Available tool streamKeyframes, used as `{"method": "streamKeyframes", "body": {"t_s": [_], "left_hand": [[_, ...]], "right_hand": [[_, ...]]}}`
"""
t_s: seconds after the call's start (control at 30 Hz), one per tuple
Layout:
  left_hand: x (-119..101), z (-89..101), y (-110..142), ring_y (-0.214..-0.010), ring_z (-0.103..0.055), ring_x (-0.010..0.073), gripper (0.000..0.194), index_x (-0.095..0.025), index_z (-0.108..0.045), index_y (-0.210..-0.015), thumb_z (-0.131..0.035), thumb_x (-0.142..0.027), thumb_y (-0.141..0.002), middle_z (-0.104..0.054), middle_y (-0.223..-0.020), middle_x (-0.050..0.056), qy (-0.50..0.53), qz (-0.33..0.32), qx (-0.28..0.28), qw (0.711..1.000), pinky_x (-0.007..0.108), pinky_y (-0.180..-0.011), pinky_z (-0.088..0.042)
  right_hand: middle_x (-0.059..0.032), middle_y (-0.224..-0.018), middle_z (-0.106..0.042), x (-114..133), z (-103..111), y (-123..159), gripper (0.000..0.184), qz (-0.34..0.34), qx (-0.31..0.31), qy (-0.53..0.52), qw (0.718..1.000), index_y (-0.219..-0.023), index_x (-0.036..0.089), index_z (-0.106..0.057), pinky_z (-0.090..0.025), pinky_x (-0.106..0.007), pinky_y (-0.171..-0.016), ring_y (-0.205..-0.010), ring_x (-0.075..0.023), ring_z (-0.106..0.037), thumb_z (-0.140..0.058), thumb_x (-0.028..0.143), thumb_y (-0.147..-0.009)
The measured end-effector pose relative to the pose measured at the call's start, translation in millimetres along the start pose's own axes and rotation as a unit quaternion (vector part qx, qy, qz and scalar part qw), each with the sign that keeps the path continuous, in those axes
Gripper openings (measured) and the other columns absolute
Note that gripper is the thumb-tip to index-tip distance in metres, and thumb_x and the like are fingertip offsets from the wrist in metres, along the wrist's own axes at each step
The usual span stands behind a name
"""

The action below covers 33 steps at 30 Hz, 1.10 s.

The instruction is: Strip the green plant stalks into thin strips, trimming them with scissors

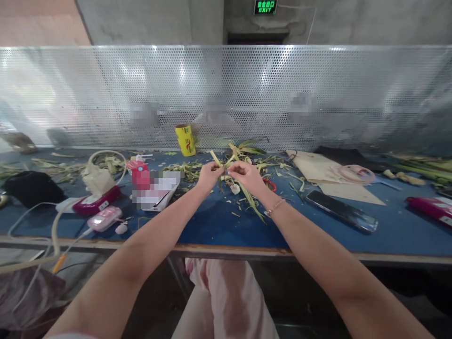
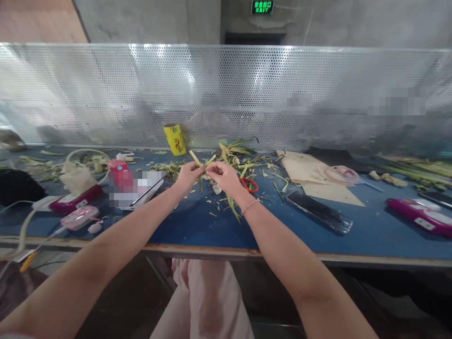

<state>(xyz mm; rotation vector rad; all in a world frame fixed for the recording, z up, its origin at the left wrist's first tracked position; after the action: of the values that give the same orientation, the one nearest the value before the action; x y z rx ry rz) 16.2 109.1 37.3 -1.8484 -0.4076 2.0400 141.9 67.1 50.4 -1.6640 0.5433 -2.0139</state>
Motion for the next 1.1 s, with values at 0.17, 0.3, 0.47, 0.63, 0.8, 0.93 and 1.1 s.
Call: {"method": "streamKeyframes", "body": {"t_s": [0.17, 0.3, 0.47, 0.63, 0.8, 0.93, 1.1], "left_hand": [[3, -7.4, 0, -0.053, -0.048, 0.0080, 0.016, -0.013, -0.057, -0.064, -0.065, -0.026, -0.061, -0.057, -0.057, -0.001, 0.076, 0.022, 0.013, 0.997, 0.022, -0.054, -0.035], [6, -12.8, 1, -0.051, -0.047, 0.0071, 0.017, -0.013, -0.054, -0.062, -0.067, -0.025, -0.060, -0.054, -0.054, -0.001, 0.127, 0.037, 0.020, 0.991, 0.021, -0.052, -0.034], [3, -17.5, 4, -0.055, -0.050, 0.0073, 0.018, -0.013, -0.055, -0.065, -0.068, -0.024, -0.059, -0.057, -0.058, -0.001, 0.163, 0.036, 0.026, 0.986, 0.021, -0.056, -0.037], [4, -21.6, 6, -0.059, -0.054, 0.0084, 0.015, -0.013, -0.058, -0.066, -0.068, -0.022, -0.059, -0.061, -0.062, 0.000, 0.159, 0.036, 0.039, 0.986, 0.022, -0.061, -0.041], [5, -25.5, 7, -0.060, -0.055, 0.0084, 0.015, -0.012, -0.059, -0.066, -0.068, -0.021, -0.058, -0.061, -0.061, 0.000, 0.177, 0.041, 0.045, 0.982, 0.024, -0.065, -0.044], [6, -28.4, 8, -0.061, -0.056, 0.0086, 0.018, -0.012, -0.058, -0.065, -0.070, -0.023, -0.057, -0.060, -0.061, 0.000, 0.225, 0.065, 0.048, 0.971, 0.026, -0.069, -0.045], [4, -30.3, 11, -0.061, -0.056, 0.0081, 0.018, -0.011, -0.058, -0.064, -0.072, -0.021, -0.058, -0.059, -0.061, 0.000, 0.263, 0.083, 0.053, 0.960, 0.027, -0.074, -0.046]], "right_hand": [[-0.0031, -0.081, -0.066, 4, -8, 2, 0.020, -0.007, 0.036, -0.090, 0.995, -0.081, 0.020, -0.061, -0.049, -0.036, -0.082, -0.079, -0.0160, -0.063, -0.063, 0.036, -0.068], [-0.0028, -0.074, -0.065, 0, -1, 0, 0.019, -0.025, -0.005, -0.037, 0.999, -0.074, 0.020, -0.060, -0.050, -0.036, -0.077, -0.073, -0.0167, -0.062, -0.069, 0.033, -0.063], [-0.0012, -0.070, -0.062, -1, 4, 0, 0.020, -0.015, -0.038, -0.019, 0.999, -0.071, 0.020, -0.057, -0.049, -0.033, -0.072, -0.068, -0.0145, -0.060, -0.068, 0.034, -0.063], [-0.0017, -0.074, -0.061, 2, 14, 0, 0.019, 0.000, -0.078, 0.005, 0.997, -0.074, 0.019, -0.056, -0.048, -0.031, -0.071, -0.070, -0.0140, -0.058, -0.065, 0.032, -0.065], [-0.0029, -0.075, -0.061, 4, 19, -1, 0.017, 0.011, -0.087, 0.018, 0.996, -0.077, 0.018, -0.057, -0.048, -0.031, -0.070, -0.072, -0.0147, -0.057, -0.065, 0.028, -0.065], [-0.0031, -0.078, -0.063, 2, 15, -2, 0.019, 0.008, -0.067, -0.013, 0.998, -0.079, 0.019, -0.056, -0.049, -0.032, -0.075, -0.074, -0.0148, -0.059, -0.065, 0.031, -0.066], [-0.0039, -0.082, -0.063, 5, 14, -2, 0.020, 0.023, -0.053, -0.008, 0.998, -0.080, 0.019, -0.057, -0.049, -0.032, -0.077, -0.078, -0.0154, -0.060, -0.064, 0.032, -0.067]]}}
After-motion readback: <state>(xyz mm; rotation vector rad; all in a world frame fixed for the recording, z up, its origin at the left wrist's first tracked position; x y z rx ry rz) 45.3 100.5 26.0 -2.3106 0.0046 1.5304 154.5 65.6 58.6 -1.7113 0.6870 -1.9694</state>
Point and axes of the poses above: each hand's wrist, its own y-axis away from the middle knuckle, its own z-axis out of the back of the hand, x = y × z, the point moved 10 cm from there along -y, towards the middle knuckle
